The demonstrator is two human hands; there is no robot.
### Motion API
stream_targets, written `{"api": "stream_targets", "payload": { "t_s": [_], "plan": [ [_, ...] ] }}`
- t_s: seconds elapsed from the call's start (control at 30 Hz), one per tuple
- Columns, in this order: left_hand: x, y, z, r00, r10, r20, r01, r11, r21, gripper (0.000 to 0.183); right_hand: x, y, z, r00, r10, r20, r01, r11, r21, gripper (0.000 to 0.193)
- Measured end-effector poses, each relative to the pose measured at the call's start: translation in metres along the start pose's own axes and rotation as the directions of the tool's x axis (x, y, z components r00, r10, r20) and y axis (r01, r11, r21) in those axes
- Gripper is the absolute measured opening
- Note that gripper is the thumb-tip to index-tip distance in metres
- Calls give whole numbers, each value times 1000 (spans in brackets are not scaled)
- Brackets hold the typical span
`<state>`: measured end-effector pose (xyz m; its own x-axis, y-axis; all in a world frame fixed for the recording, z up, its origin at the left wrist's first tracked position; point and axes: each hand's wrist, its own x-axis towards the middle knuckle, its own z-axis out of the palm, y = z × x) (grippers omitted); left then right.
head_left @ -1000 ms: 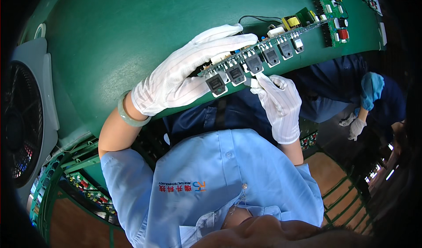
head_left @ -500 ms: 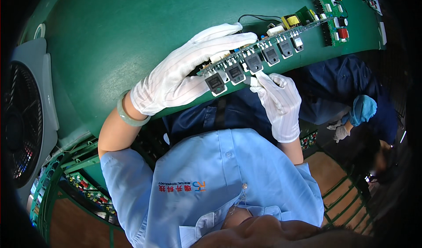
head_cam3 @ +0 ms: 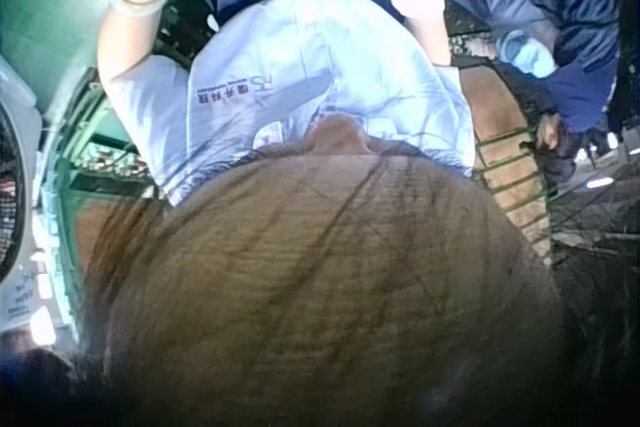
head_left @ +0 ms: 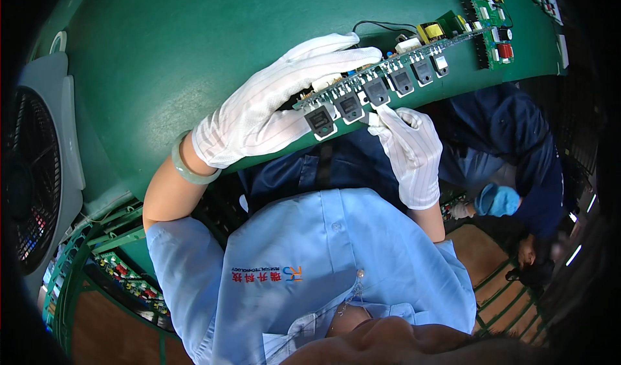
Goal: The person repeatedly picks up green printed circuit boards from a green workbench, turns them over to view both sides, and places them back down. The person wears white gloves and a light blue shirt. Other workers are visible in the background.
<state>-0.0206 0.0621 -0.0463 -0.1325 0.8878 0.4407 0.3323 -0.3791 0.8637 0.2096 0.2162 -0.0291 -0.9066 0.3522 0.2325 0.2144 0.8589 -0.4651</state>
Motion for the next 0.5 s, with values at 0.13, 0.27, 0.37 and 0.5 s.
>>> {"api": "stream_targets", "payload": {
  "t_s": [0.13,0.27,0.37,0.5],
  "plan": [
    [-2,0,1,1000,-2,1,2,999,32,59,-3,3,3,1000,0,-20,0,1000,-4,30],
    [-1,-1,-2,1000,-22,17,22,1000,9,60,-1,2,2,1000,5,-12,-5,1000,-25,30],
    [-1,0,-1,1000,-28,15,28,1000,7,61,-1,1,-1,1000,6,0,-6,1000,-29,30],
    [-2,-4,-1,1000,0,15,0,1000,11,62,-2,0,-1,1000,14,3,-14,999,-34,31]
  ]
}}
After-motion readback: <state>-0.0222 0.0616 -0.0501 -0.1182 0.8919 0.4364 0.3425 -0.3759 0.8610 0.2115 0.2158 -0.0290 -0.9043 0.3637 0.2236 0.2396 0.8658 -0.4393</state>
